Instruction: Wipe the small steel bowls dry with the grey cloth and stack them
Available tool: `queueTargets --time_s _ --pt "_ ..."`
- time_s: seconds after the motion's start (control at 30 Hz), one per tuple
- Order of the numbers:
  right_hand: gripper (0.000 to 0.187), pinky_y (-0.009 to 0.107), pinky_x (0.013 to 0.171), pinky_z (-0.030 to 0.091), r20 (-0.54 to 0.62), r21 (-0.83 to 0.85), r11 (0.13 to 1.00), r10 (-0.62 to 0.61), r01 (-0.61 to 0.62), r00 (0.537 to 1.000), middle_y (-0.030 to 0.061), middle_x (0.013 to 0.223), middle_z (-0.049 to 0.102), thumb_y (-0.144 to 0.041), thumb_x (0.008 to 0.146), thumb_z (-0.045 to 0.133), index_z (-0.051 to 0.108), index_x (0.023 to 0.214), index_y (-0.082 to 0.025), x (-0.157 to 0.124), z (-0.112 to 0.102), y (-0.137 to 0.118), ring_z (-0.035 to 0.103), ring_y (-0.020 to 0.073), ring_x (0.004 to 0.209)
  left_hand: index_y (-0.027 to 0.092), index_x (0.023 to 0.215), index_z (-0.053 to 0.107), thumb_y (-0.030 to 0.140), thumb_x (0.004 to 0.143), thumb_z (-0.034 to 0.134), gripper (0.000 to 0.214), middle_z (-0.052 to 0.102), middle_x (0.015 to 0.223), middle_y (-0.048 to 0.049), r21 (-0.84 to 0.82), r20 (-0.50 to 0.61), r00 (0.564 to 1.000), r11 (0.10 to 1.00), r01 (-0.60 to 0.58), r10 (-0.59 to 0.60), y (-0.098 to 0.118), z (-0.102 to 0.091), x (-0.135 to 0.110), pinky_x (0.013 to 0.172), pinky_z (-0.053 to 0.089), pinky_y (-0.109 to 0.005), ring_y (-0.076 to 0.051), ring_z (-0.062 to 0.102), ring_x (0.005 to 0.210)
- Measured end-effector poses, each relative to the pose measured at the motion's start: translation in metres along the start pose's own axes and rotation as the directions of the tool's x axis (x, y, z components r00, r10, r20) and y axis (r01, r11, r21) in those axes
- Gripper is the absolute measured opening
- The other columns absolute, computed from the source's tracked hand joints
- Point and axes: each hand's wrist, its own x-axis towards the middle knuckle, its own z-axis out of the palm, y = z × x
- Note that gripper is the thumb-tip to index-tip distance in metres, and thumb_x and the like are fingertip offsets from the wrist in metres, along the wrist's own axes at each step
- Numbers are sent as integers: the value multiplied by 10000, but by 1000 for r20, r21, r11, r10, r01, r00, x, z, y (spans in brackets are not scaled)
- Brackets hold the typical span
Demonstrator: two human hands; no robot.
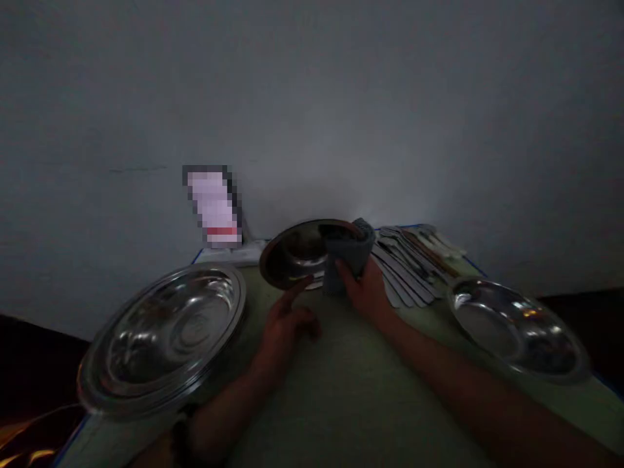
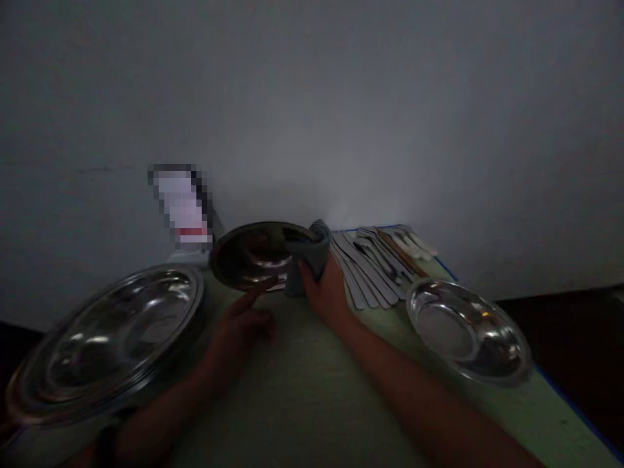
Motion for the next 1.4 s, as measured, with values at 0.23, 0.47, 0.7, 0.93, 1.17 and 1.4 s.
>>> queueTargets --time_s 0.23,0.47,0.7,0.93,1.17,1.4 --pt "305 393 782 511 13 -1 999 -36 36 999 113 958 699 -462 822 566 597 957 -190 -3 0 1 649 255 890 31 1375 449 185 608 565 791 584 435 16 27 5 1000 1000 -9 9 -3 -1 2 479 375 -247 -135 497 448" --pt "338 404 779 513 21 0 999 -44 44 999 119 971 697 -478 815 575 590 984 -186 -4 2 2 650 261 892 28 1392 431 187 599 565 820 594 432 11 38 18 1000 999 4 -4 -2 -2 0 476 376 -251 -139 490 440" --pt "364 401 764 512 28 -1 999 -43 43 999 117 953 694 -496 810 577 593 990 -179 -5 3 2 650 260 873 32 1384 444 189 607 568 802 587 430 16 45 28 999 999 -16 15 -4 -3 1 482 374 -249 -138 497 442" --pt "316 396 800 504 -23 15 999 -52 52 998 106 970 687 -465 858 531 587 996 -187 -4 2 5 638 249 903 44 1388 440 192 607 586 808 613 461 4 39 22 1000 999 -20 19 -4 -1 1 469 367 -245 -134 491 445" --pt "272 426 905 461 -114 16 994 -103 106 988 115 1064 627 -373 899 471 525 1089 -186 -4 2 11 582 238 1016 61 1364 477 175 579 583 800 699 647 -52 -22 -167 982 995 -92 87 0 3 2 447 366 -231 -136 525 516" --pt "275 449 942 452 -81 5 994 -108 109 991 113 1043 624 -390 892 482 527 1074 -188 -3 2 10 580 239 1032 29 1401 424 168 555 582 872 531 428 38 -96 -138 990 995 5 -19 3 -1 3 406 350 -234 -132 458 422"
